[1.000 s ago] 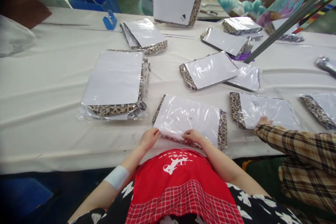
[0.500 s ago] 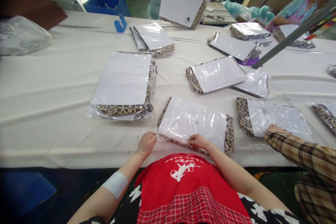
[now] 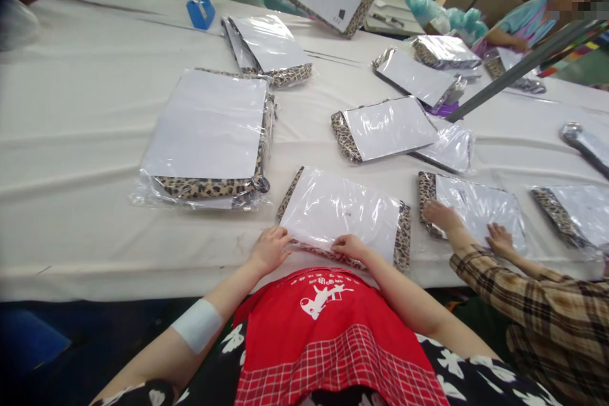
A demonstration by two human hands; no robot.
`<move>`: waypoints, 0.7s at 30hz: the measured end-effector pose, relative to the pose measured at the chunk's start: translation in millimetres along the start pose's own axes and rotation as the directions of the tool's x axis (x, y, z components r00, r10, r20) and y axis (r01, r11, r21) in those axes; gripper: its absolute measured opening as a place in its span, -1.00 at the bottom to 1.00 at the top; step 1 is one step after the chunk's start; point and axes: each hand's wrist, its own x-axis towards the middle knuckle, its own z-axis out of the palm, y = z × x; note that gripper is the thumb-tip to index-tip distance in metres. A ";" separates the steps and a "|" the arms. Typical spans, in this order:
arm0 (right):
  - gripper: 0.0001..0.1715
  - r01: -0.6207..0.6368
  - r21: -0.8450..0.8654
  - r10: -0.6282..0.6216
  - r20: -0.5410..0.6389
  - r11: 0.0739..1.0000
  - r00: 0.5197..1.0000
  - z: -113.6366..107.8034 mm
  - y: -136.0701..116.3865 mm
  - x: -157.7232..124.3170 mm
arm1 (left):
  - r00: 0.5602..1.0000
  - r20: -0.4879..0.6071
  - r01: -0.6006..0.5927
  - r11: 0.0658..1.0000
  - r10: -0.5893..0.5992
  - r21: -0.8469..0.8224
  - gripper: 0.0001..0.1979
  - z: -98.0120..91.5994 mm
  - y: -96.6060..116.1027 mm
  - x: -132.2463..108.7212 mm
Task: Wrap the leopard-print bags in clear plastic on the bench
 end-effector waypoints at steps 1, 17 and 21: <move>-0.76 -0.008 0.006 0.008 0.000 1.000 1.000 0.1 -1.5 -0.6 | 0.999 0.039 -0.003 1.000 0.003 0.013 -0.86 3.4 1.9 5.3; -0.81 -0.065 0.036 0.065 0.009 0.997 0.998 1.2 -7.2 -4.8 | 0.972 0.183 -0.168 0.980 0.147 0.103 -0.79 7.1 13.8 -5.5; -0.80 -0.063 0.043 0.063 0.018 0.997 0.998 4.3 -4.3 -3.9 | 0.960 0.277 0.046 0.999 -0.052 0.028 -0.77 4.6 7.3 0.8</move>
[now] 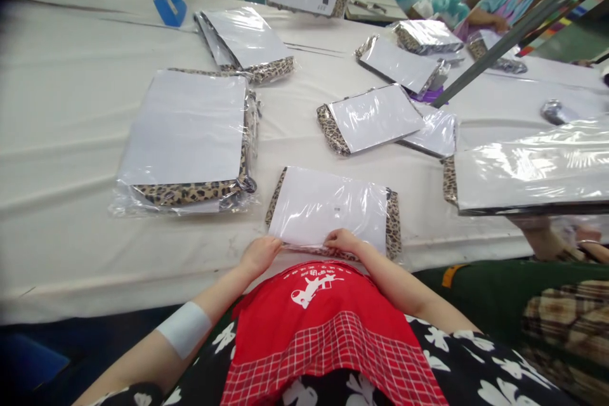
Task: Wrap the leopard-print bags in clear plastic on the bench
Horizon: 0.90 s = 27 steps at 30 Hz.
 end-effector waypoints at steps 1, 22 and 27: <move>-0.79 0.003 0.001 -0.003 0.002 1.000 1.000 0.4 0.4 0.1 | 0.999 0.018 0.040 0.997 -0.039 -0.059 -0.77 -4.2 -4.3 1.1; -0.73 0.222 -0.808 -0.234 0.107 0.546 0.966 23.2 -78.3 -18.6 | 0.825 0.304 0.341 -0.009 -0.477 -0.940 -0.44 62.1 -24.9 -18.3; -0.64 0.377 -0.846 -0.337 0.253 0.378 0.907 51.5 -113.0 -5.6 | 0.771 0.174 0.297 0.105 -0.612 -0.949 -0.49 55.8 -19.1 -16.6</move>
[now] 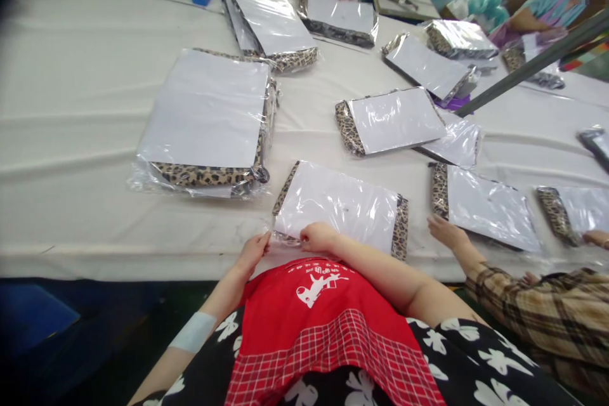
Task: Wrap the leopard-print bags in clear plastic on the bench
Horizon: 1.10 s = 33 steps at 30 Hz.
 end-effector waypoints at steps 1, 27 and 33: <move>-0.63 0.035 -0.042 -0.035 0.007 0.999 0.999 -1.3 -6.6 5.3 | 1.000 -0.010 -0.014 0.999 0.015 0.049 -0.48 -1.4 2.4 -1.6; -0.61 0.301 -0.274 -0.319 -0.021 0.913 0.948 14.1 -29.6 6.9 | 0.878 0.411 -0.465 0.635 0.244 0.617 -0.74 0.9 79.3 46.3; -0.71 0.093 -0.032 -0.096 -0.152 0.995 0.984 25.9 -29.8 16.4 | 0.852 0.468 -0.398 0.870 0.234 0.290 -0.57 -26.6 67.6 42.6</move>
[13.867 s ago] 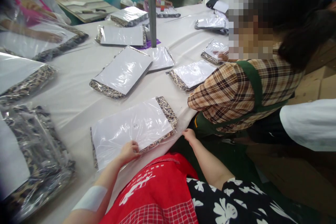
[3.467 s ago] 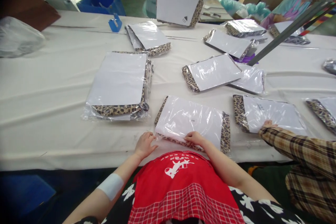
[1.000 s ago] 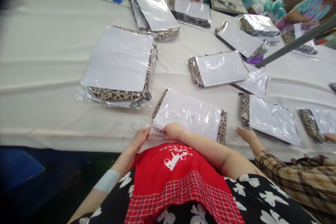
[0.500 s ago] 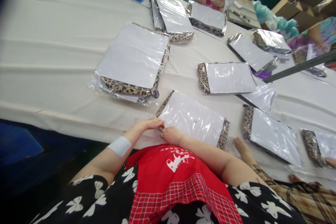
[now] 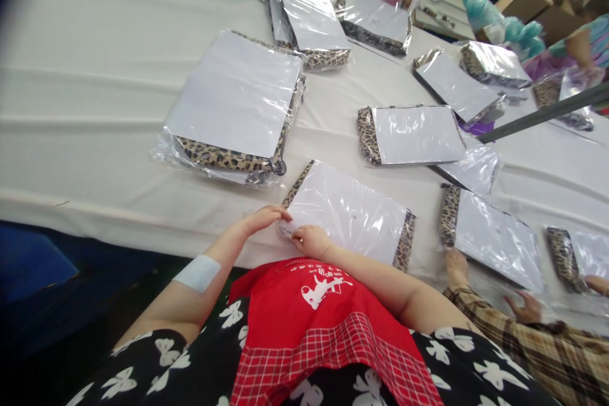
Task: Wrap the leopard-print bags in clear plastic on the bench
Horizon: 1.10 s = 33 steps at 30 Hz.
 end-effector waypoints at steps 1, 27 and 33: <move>-0.71 -0.014 0.002 0.014 -0.003 1.000 1.000 0.9 -1.2 2.2 | 1.000 0.029 -0.002 0.990 0.006 -0.139 -0.56 0.7 -1.8 -1.2; -0.66 0.130 -0.085 -0.133 -0.027 0.988 0.991 -9.5 0.6 -0.1 | 0.880 -0.400 -0.135 0.944 0.255 0.302 -0.81 4.7 1.8 -69.4; -0.69 0.138 -0.074 -0.141 -0.033 0.988 0.990 -7.1 -0.2 -0.7 | 0.949 -0.262 0.025 0.788 0.174 0.615 -0.71 34.1 1.9 -80.2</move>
